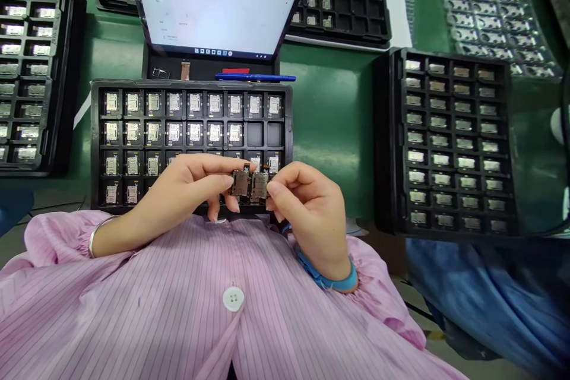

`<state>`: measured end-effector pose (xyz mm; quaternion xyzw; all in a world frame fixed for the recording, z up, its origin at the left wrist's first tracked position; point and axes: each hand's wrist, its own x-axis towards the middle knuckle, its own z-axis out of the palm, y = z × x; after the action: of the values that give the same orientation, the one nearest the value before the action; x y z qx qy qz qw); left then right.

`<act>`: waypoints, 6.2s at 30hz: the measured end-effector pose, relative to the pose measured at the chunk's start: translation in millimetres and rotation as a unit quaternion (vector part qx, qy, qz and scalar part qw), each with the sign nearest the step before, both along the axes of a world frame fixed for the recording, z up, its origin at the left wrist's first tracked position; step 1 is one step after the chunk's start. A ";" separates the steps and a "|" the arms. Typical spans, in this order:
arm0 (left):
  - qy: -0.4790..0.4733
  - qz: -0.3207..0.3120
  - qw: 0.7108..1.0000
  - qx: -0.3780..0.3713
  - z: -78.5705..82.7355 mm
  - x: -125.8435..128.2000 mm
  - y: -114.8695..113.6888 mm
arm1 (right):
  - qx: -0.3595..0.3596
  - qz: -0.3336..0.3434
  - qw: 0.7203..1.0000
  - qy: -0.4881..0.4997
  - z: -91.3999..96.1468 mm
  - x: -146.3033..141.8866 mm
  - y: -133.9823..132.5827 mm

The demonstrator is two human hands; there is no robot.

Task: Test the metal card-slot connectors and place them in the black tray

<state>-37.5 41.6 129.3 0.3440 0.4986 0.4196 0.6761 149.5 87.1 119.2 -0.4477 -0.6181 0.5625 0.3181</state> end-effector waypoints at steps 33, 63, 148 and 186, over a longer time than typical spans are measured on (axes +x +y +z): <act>-0.016 0.002 1.000 -0.015 -1.7 0.6 4.1 | 0.008 0.009 1.000 0.005 -5.6 0.6 3.8; 0.443 0.022 0.886 0.132 -15.1 16.7 77.3 | 0.164 -0.040 0.951 -0.259 -32.4 14.6 83.7; 0.092 0.087 0.991 0.052 5.2 -23.6 -13.2 | -0.060 0.051 0.994 0.081 -8.6 -31.4 3.8; 0.057 0.062 0.996 0.033 -1.7 -30.1 -15.1 | -0.038 0.053 0.997 0.043 -7.5 -37.5 3.1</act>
<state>-67.6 26.4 127.5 0.3576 0.5423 0.4570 0.6076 112.0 90.2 111.7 -0.4015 -0.6047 0.6204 0.2971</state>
